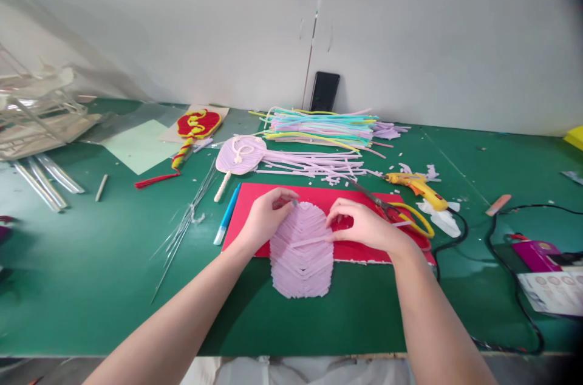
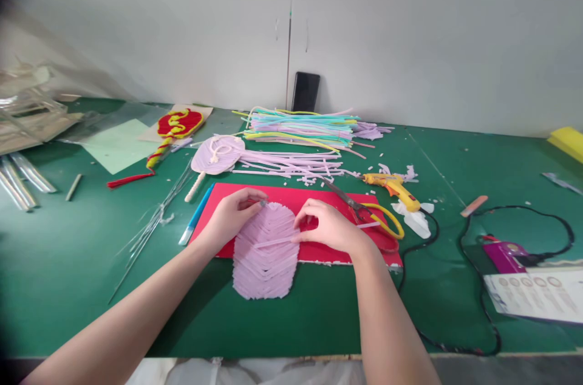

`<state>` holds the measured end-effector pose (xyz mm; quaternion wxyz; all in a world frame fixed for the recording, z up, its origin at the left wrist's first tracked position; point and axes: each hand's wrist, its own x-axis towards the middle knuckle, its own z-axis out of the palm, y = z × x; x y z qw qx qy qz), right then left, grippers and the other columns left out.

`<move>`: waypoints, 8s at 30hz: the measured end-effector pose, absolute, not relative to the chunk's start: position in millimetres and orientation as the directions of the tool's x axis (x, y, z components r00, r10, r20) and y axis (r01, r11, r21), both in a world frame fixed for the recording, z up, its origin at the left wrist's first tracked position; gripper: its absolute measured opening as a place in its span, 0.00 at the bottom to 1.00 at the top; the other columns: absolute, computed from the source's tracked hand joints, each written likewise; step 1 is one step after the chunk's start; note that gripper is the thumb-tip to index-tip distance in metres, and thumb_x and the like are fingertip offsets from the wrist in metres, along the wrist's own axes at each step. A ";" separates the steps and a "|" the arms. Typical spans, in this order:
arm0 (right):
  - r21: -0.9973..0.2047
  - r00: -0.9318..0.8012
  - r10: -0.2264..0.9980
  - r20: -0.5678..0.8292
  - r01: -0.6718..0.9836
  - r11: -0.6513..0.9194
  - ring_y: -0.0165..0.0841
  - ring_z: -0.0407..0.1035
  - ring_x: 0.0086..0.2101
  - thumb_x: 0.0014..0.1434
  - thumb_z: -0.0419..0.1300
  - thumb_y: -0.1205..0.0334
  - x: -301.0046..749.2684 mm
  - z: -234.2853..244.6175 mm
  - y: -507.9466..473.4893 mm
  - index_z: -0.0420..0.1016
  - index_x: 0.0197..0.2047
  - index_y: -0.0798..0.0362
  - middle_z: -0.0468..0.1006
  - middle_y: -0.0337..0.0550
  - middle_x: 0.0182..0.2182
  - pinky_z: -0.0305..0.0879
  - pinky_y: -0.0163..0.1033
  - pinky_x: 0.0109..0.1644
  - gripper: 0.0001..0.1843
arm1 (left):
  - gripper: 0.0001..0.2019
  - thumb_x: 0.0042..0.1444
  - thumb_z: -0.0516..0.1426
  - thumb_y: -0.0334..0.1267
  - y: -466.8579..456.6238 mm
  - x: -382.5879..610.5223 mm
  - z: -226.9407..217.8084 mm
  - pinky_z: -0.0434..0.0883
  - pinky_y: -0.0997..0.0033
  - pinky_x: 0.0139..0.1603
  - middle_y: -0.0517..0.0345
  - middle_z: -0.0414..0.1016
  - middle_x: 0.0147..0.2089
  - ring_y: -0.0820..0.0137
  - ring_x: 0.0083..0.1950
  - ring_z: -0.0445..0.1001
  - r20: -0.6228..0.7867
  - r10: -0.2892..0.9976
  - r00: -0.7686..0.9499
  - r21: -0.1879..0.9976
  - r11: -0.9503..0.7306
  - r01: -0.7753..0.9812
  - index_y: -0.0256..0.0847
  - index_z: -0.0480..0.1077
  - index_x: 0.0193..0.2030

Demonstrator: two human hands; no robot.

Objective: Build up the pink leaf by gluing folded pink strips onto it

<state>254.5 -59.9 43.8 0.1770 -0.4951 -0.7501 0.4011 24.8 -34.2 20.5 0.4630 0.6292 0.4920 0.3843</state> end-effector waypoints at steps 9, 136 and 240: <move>-0.794 -0.460 0.884 -0.081 0.567 0.222 0.35 0.69 0.39 0.51 0.63 0.49 254.3 40.7 -58.6 0.74 0.32 0.50 0.73 0.41 0.37 0.65 0.41 0.46 0.14 | 0.08 0.52 0.54 0.31 -31.0 21.2 17.7 0.71 0.69 0.45 0.55 0.78 0.38 0.68 0.41 0.76 0.073 0.979 0.193 0.943 -0.131 0.306 0.39 0.71 0.39; -0.587 -0.379 0.872 0.309 0.645 0.489 0.32 0.68 0.36 0.59 0.59 0.62 214.6 18.2 -41.9 0.77 0.34 0.49 0.77 0.39 0.32 0.62 0.40 0.44 0.05 | 0.25 0.63 0.47 0.42 -111.8 43.5 10.7 0.65 0.56 0.58 0.40 0.63 0.63 0.56 0.61 0.65 0.338 0.819 0.463 0.054 -0.508 0.859 0.27 0.59 0.61; -0.486 -0.566 0.769 0.296 0.604 0.632 0.33 0.67 0.38 0.59 0.59 0.64 227.0 33.0 -22.4 0.79 0.37 0.48 0.75 0.40 0.33 0.61 0.41 0.46 0.07 | 0.25 0.62 0.50 0.39 -100.6 42.3 12.3 0.64 0.53 0.61 0.37 0.58 0.65 0.54 0.65 0.58 0.258 0.853 0.455 0.161 -0.502 0.850 0.28 0.56 0.63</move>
